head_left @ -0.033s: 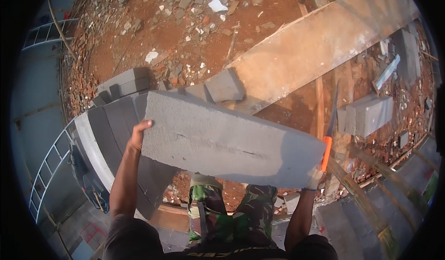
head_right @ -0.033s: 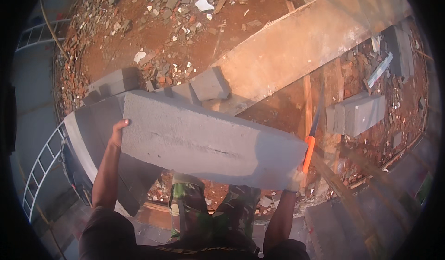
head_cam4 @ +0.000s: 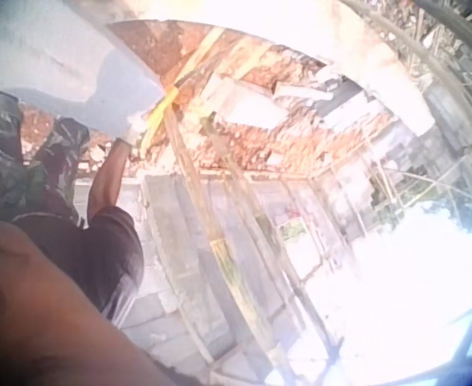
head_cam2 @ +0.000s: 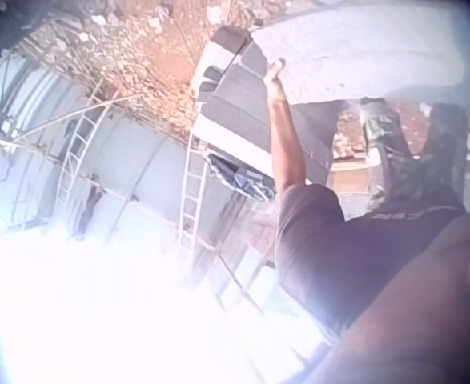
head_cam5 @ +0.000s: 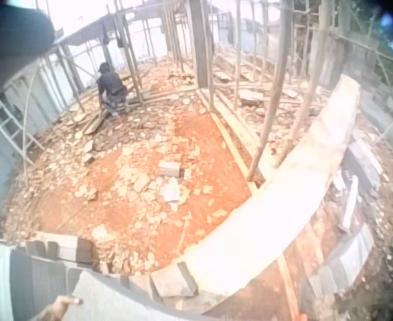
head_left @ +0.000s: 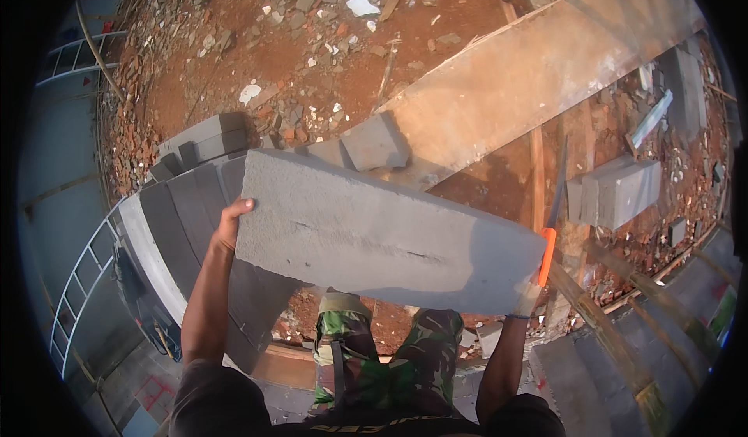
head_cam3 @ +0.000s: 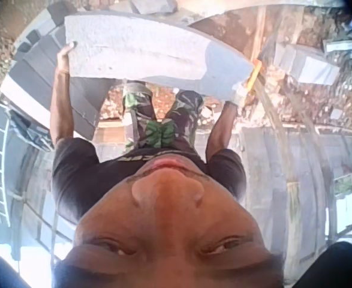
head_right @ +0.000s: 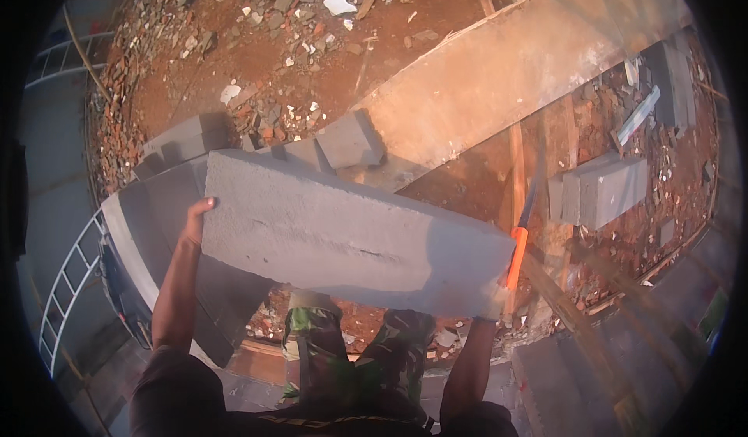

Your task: The person uses a hand saw to cut a large concrete slab into smaller pieces. They position the slab on a wooden plank, saw along a marked line, and then separate the cut sections. The person repeats this process on another slab, adjusting positions as needed.

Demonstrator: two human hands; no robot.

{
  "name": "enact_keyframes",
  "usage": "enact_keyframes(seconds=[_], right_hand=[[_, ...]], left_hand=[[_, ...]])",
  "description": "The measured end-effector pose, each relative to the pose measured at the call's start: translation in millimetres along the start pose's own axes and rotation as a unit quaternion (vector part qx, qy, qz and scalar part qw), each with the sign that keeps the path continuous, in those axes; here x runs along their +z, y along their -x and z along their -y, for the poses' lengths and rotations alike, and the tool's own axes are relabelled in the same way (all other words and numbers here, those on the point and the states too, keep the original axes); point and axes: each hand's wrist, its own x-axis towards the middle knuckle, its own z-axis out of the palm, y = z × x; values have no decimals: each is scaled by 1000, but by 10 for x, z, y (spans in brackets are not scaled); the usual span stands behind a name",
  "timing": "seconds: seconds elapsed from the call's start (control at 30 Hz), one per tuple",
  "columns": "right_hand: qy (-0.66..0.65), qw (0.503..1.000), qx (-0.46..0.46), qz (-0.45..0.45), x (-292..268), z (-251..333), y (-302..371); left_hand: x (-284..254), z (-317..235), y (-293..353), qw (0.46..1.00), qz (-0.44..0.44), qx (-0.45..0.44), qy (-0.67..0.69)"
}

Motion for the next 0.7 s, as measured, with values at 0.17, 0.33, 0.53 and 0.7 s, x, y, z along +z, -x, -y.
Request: enact_keyframes(seconds=[0.17, 0.33, 0.53, 0.7], right_hand=[[-34, 999, -17, -16, 371, -474, -92], [-98, 995, -20, 18, 860, -1011, -355], [53, 992, -109, -34, 661, -1896, -1291], [17, 990, -127, -58, 850, -2243, -1359]], left_hand=[[-181, 143, -1049, 999, 15, -10, -31], [-638, 392, -1899, 995, -32, -43, -89], [-1324, 1091, -3035, 999, 21, 33, -27], [-1239, 1066, -3523, 994, 76, 71, -38]])
